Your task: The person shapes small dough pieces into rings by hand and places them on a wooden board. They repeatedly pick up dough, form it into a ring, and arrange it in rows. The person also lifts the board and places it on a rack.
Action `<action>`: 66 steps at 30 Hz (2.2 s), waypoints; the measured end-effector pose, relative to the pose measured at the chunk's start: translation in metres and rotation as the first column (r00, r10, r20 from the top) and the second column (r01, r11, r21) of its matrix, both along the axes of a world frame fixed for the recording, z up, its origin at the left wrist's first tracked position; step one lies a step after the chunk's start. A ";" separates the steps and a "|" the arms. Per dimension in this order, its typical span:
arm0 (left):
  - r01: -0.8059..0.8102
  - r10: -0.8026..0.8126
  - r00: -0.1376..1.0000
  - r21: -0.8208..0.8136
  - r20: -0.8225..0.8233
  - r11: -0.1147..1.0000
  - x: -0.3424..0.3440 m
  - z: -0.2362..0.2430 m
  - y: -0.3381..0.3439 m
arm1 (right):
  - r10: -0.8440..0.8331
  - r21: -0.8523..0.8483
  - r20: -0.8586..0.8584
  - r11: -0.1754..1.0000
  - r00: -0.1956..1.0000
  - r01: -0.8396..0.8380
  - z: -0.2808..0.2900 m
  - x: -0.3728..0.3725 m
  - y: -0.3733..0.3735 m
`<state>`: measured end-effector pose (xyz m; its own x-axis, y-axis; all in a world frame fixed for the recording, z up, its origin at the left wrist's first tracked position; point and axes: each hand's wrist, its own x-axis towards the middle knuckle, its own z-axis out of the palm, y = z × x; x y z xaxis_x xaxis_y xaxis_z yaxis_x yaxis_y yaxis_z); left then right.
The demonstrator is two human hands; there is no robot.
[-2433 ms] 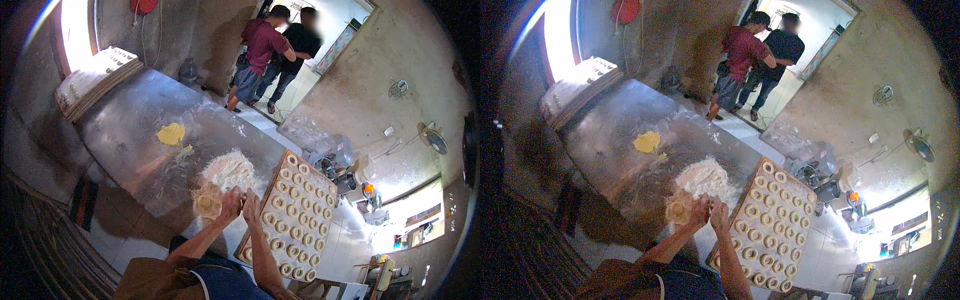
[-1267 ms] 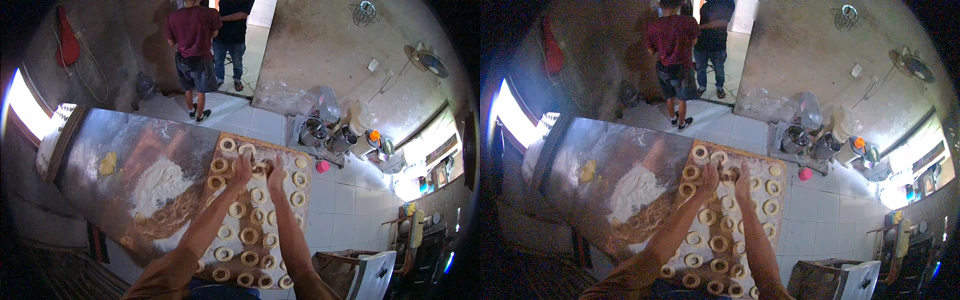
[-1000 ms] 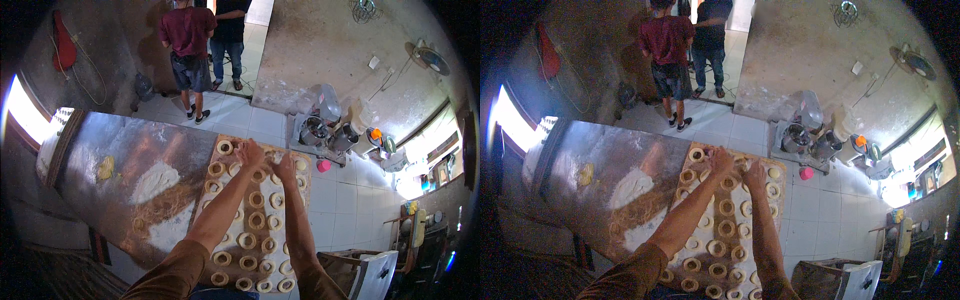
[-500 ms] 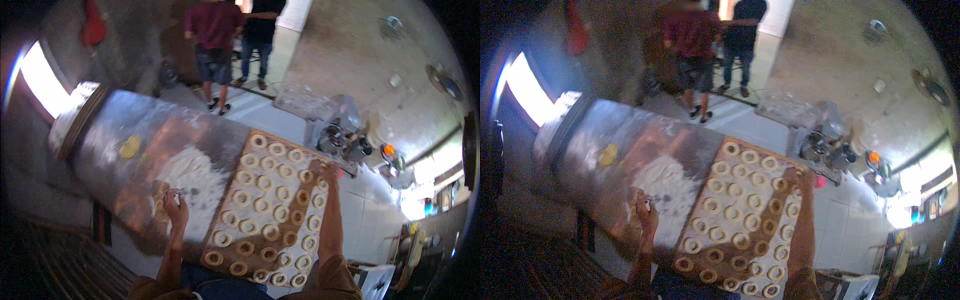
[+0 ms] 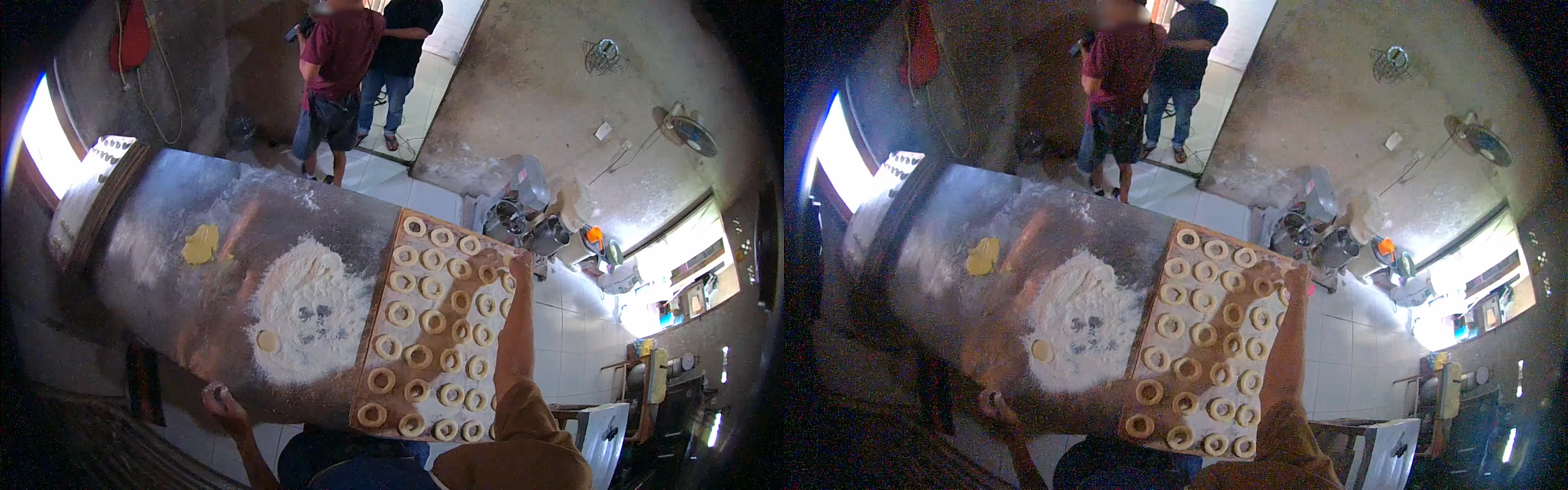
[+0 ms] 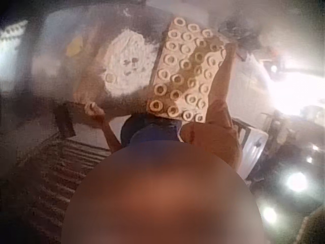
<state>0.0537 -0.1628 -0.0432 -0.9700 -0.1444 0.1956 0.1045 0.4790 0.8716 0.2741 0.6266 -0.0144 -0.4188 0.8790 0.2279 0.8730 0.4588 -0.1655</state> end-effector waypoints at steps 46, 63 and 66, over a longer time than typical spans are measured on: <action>0.563 -0.614 0.786 0.327 0.073 0.759 -0.057 0.044 0.129 | 0.053 -0.571 -0.793 0.282 0.606 -0.771 0.057 -0.209 -0.535; 0.368 -0.766 0.642 0.892 -0.037 0.264 -0.059 -0.006 0.130 | -0.490 -0.370 -0.810 0.000 0.323 -0.929 0.033 -0.201 -0.545; 0.517 -0.647 0.761 0.648 -0.049 0.559 -0.051 0.000 0.145 | 0.111 -0.690 -0.641 0.352 0.760 -0.633 0.041 -0.210 -0.546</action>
<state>0.0031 -0.0182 -0.0429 -0.8896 0.4450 0.1027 -0.0142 -0.2518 0.9677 0.0644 0.0807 0.0266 -0.8406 0.4746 -0.2611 0.3482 0.1043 -0.9316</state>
